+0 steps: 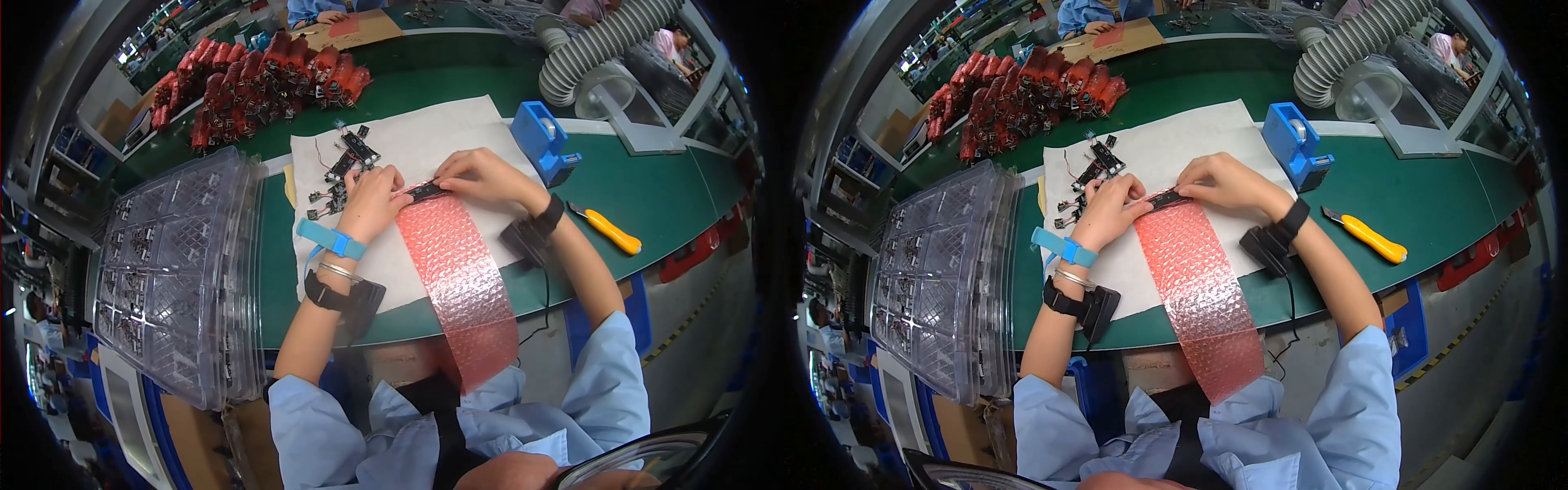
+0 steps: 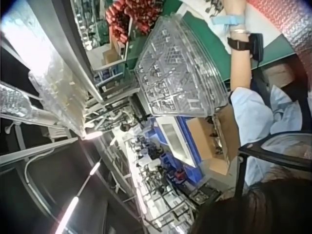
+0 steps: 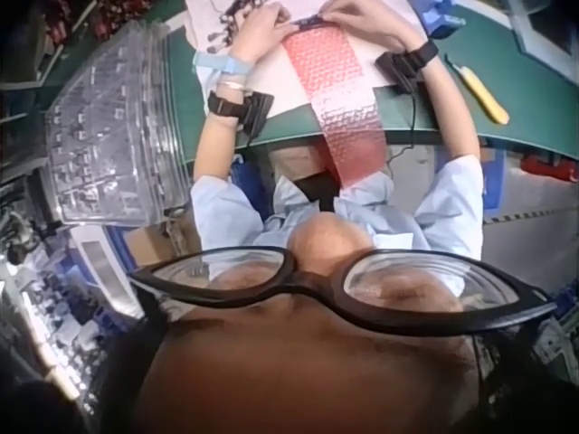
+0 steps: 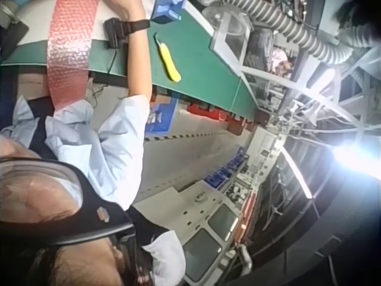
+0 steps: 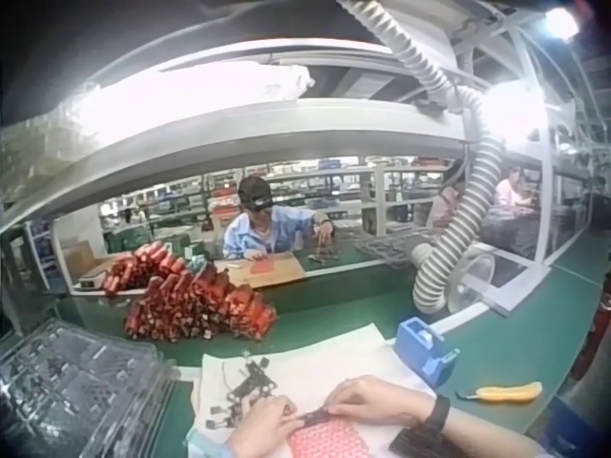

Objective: Wrapping electronic components in red bubble wrap and securing them with tape.

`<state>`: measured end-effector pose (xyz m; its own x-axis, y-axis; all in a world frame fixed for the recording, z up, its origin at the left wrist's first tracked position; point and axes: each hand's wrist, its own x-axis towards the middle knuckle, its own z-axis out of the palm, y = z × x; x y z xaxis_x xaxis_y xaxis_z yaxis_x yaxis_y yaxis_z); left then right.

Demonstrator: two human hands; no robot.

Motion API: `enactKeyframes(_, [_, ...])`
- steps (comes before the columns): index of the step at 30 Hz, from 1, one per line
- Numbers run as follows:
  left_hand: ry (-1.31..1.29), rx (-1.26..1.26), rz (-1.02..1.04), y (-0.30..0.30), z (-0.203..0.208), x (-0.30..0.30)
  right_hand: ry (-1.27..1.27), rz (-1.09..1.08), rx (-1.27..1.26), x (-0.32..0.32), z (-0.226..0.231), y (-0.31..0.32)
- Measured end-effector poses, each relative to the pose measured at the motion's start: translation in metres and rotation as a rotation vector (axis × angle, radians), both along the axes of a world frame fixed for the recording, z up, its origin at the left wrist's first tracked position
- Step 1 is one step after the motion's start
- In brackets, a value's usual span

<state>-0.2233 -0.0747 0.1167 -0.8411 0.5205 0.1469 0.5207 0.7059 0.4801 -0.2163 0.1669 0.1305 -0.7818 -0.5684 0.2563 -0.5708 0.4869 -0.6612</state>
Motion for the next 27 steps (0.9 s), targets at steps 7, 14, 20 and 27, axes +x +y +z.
enactKeyframes(7, [0.113, 0.095, -0.122, -0.003, -0.016, -0.011, -0.328, -0.118, 0.295, -0.032, 0.024, -0.007])
enactKeyframes(14, [-0.007, 0.004, -0.139, -0.002, 0.002, -0.006, -0.301, 0.012, 0.205, -0.027, 0.014, 0.002])
enactKeyframes(20, [0.035, 0.118, -0.137, 0.0, -0.008, -0.007, -0.339, -0.093, 0.094, -0.006, 0.011, 0.003])
enactKeyframes(27, [0.289, 0.097, -0.309, -0.001, -0.008, -0.003, 0.152, -0.08, 0.099, 0.019, -0.001, -0.004])
